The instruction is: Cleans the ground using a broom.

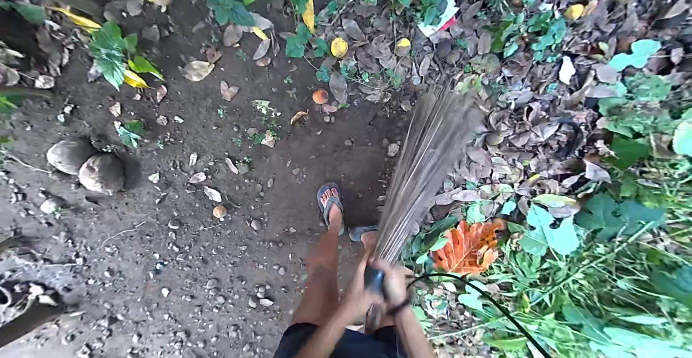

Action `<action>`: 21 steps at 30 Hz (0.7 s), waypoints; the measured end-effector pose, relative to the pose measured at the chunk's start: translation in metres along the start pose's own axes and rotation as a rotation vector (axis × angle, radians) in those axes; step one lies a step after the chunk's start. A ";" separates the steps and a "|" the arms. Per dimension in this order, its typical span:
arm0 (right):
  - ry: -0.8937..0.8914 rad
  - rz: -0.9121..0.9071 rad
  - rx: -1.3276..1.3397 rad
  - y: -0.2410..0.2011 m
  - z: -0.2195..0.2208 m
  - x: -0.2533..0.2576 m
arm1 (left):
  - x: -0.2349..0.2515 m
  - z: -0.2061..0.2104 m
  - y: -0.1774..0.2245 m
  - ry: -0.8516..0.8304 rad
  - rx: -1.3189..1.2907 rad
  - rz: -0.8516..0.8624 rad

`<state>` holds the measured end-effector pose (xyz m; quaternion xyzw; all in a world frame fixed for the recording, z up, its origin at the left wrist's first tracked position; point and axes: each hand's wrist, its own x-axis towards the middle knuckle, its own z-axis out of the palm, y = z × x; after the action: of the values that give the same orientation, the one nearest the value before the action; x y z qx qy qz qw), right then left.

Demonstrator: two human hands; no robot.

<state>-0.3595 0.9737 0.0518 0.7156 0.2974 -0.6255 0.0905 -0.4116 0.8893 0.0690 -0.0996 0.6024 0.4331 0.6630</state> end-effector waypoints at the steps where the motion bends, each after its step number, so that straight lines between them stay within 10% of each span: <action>1: -0.066 0.105 -0.088 0.011 0.004 -0.030 | -0.039 0.001 -0.016 0.127 -0.059 -0.040; 5: -0.380 0.480 -0.238 0.050 0.051 -0.033 | -0.072 -0.018 -0.058 0.510 -0.269 -0.185; 9: -0.200 0.181 -0.297 -0.013 0.089 0.042 | 0.033 -0.062 -0.016 0.319 -0.244 -0.051; 13: -0.113 -0.084 -0.189 -0.030 0.077 -0.006 | 0.004 -0.064 -0.011 0.170 -0.218 0.197; 17: -0.415 0.134 -0.164 -0.033 0.108 -0.043 | -0.055 -0.062 0.015 0.509 -0.231 0.135; 21: -0.525 0.229 -0.145 -0.059 0.175 0.050 | 0.040 -0.115 0.065 0.569 -0.122 0.012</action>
<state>-0.5364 0.9490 -0.0164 0.5498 0.2249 -0.7522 0.2853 -0.5422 0.8717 0.0291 -0.2531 0.7376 0.4270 0.4578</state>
